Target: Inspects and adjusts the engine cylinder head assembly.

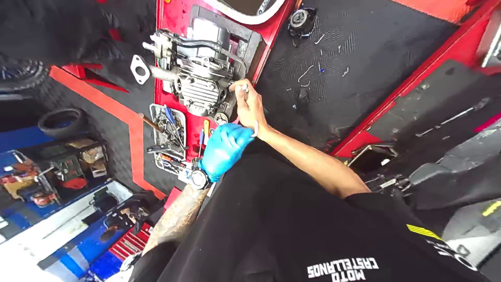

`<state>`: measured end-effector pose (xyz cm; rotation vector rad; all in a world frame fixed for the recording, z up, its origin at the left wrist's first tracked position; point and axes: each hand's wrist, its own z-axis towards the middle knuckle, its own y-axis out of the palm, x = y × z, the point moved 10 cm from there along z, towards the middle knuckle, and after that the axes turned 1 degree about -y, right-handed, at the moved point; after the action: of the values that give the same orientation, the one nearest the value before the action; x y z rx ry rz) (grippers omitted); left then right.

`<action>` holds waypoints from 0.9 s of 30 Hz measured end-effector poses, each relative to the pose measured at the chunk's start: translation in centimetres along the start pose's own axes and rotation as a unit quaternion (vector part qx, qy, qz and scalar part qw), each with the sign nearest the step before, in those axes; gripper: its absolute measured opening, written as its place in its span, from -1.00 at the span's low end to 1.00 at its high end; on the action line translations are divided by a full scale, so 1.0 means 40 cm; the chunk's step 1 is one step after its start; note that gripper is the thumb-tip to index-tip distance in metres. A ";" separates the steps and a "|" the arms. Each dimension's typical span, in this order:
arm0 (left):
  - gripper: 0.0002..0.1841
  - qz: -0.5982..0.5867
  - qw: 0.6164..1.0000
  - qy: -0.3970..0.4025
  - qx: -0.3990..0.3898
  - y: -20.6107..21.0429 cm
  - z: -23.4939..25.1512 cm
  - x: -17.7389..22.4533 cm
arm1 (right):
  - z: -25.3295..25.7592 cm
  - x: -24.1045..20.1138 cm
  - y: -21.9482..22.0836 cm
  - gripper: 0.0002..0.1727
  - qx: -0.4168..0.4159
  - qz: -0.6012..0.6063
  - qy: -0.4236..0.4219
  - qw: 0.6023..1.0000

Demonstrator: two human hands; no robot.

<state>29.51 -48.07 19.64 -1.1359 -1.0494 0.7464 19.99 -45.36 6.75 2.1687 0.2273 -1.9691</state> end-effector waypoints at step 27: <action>-0.82 -0.148 0.926 -0.076 0.338 -0.115 0.075 -0.346 | -0.077 -0.102 0.044 -0.83 0.179 -0.184 -0.323 0.911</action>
<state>21.64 -60.68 20.46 -0.3229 -0.9510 0.8672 22.98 -46.18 11.18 1.5767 0.1835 -3.0240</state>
